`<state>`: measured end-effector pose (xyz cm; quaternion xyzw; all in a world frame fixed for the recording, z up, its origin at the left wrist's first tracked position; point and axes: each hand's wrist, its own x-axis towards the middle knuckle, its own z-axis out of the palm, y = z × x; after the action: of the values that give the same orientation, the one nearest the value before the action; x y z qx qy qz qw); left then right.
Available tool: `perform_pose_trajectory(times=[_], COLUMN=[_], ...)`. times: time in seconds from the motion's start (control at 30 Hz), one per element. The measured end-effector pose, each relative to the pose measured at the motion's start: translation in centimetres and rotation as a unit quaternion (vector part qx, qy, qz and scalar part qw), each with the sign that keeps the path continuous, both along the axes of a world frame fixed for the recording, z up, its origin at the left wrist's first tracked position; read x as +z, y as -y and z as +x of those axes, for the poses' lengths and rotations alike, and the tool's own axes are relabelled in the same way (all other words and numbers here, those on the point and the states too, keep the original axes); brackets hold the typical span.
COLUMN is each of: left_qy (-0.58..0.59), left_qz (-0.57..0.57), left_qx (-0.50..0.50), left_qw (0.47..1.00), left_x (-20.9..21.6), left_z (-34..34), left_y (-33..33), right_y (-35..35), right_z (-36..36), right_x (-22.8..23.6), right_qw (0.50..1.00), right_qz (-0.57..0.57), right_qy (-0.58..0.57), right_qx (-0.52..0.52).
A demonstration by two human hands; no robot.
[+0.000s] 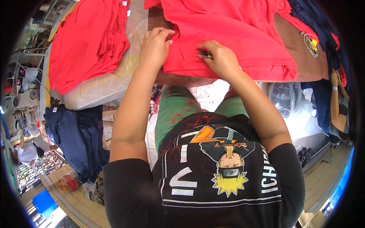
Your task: The person trims loose threads from red shirts using a small pair of shears, handling the shirts one at a time on a work table.
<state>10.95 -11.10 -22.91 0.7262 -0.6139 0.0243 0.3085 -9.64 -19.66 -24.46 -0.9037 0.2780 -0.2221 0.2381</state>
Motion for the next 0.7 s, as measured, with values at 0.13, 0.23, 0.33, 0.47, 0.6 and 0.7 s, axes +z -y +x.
perform_pose_trajectory(times=[0.13,0.23,0.33,0.47,0.6,0.7], left_qy=[-0.048,-0.088,-0.065,-0.11,-0.254,-0.259], left_qz=[-0.034,-0.002,-0.038,-0.037,0.078,0.054], left_qx=[-0.013,0.015,0.024,0.035,0.069,0.022], left_qw=[0.998,0.996,0.997,0.993,0.961,0.964], left_x=[0.3,-1.5,-3.1,-3.3,-2.1,-2.0], left_z=[-4.6,-7.0,-7.3,-6.8,-4.8,-4.6], left_y=[-3.8,-5.2,-5.7,-5.6,-5.2,-5.1], right_y=[-0.9,-2.2,-2.7,-2.9,-2.6,-2.3], right_z=[-0.6,-0.6,-0.9,-1.1,-1.0,-1.1], right_x=[2.0,2.3,0.3,0.4,-0.2,-0.1], right_qw=[0.996,0.987,0.981,0.976,0.968,0.961], right_qz=[0.081,0.148,0.179,0.21,0.234,0.255], right_qy=[0.045,0.053,0.068,0.041,0.079,0.095], right_qx=[-0.016,0.01,0.032,0.035,0.052,0.054])
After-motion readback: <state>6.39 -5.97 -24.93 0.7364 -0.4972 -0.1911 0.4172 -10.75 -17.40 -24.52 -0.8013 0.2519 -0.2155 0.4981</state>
